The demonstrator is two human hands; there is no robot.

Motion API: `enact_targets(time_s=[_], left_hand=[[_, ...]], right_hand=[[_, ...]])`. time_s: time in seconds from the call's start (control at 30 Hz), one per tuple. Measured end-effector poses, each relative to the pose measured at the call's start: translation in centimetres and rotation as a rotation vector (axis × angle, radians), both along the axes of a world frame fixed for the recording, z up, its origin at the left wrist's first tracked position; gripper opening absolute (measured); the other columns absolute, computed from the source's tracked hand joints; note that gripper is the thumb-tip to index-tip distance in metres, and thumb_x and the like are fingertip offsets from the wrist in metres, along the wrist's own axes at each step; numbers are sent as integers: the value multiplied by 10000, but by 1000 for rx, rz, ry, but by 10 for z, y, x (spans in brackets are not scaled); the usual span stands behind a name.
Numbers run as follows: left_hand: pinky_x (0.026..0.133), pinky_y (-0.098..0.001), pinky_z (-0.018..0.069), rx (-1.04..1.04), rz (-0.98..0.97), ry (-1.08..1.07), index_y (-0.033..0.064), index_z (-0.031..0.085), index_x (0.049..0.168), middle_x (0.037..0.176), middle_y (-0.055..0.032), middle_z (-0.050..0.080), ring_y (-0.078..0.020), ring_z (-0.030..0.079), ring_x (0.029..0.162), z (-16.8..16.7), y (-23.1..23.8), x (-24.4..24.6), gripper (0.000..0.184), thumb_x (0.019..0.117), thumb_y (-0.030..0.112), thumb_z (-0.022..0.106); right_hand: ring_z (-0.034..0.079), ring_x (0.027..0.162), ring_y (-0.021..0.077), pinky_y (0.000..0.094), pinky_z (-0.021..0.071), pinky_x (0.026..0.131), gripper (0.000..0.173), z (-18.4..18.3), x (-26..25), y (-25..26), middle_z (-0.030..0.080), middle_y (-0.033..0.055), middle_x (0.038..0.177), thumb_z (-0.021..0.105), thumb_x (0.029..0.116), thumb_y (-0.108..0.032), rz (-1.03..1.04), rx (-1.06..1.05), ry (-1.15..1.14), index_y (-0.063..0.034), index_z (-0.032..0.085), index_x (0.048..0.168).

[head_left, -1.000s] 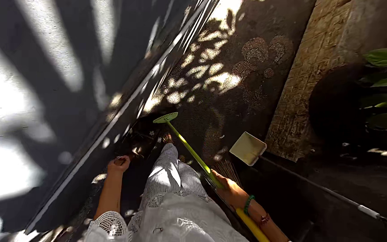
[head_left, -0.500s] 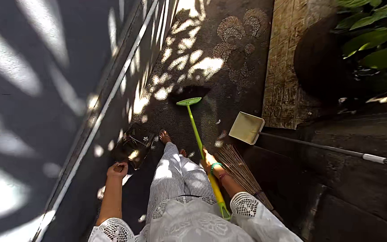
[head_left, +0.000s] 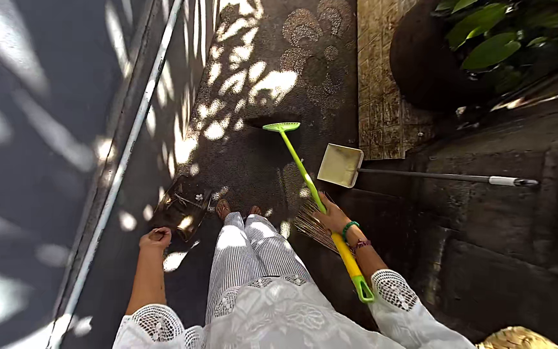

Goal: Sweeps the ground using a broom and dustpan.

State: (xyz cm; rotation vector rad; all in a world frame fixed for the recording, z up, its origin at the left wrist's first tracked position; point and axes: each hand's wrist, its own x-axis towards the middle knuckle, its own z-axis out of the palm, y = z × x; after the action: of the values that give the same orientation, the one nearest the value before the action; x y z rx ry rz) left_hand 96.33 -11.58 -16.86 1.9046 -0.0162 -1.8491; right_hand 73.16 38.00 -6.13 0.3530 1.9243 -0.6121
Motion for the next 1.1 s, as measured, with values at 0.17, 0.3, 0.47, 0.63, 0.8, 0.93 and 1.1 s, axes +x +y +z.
enact_targets(time_s=[0.17,0.3,0.47,0.63,0.8,0.93,1.1], left_hand=[[471,-207,488,3,-14,-20,139,436,829,603,-11,485,-102,517,479,-3,3,8,276,1061,251,336],[472,-210,486,23,-32,-56,127,433,862,636,-26,480,-109,512,498,-1,0,9,241,1064,232,354],[458,-207,480,66,53,-25,123,434,869,646,-33,481,-112,510,493,15,-17,35,229,1056,239,371],[454,-209,493,126,106,72,92,466,939,657,-40,509,-116,535,494,36,-32,117,166,1042,199,392],[456,-207,487,107,174,77,99,462,948,650,-30,498,-108,520,487,46,-24,186,122,1035,158,400],[471,-225,490,68,239,109,82,471,936,664,-49,533,-119,535,503,36,-26,238,189,1050,176,353],[462,-235,486,6,272,78,89,463,857,591,-35,502,-119,519,472,21,-22,275,257,1050,171,316]], right_hand=[[690,807,321,489,580,760,863,-65,44,-39,639,264,1169,554,1029,-211,139,115,-132,-198,-27,1667],[706,887,392,542,576,804,899,-32,140,-77,650,294,1164,573,1013,-174,384,88,-307,-263,-38,1667],[622,614,288,482,549,591,848,18,156,-83,661,226,1018,606,994,-168,419,-82,-291,-350,120,1665],[550,493,209,414,515,463,722,52,132,-101,624,145,820,560,1041,-189,267,-95,-53,-257,199,1662],[507,521,129,304,469,460,665,-4,67,-168,558,80,849,468,1084,-116,95,-132,79,-217,147,1658],[492,502,114,292,476,480,590,-65,66,-236,522,64,794,449,1111,-225,115,-83,151,-176,185,1636],[578,609,284,474,531,591,557,-92,202,-262,617,224,947,343,1136,-319,471,14,-7,-176,186,1650]])
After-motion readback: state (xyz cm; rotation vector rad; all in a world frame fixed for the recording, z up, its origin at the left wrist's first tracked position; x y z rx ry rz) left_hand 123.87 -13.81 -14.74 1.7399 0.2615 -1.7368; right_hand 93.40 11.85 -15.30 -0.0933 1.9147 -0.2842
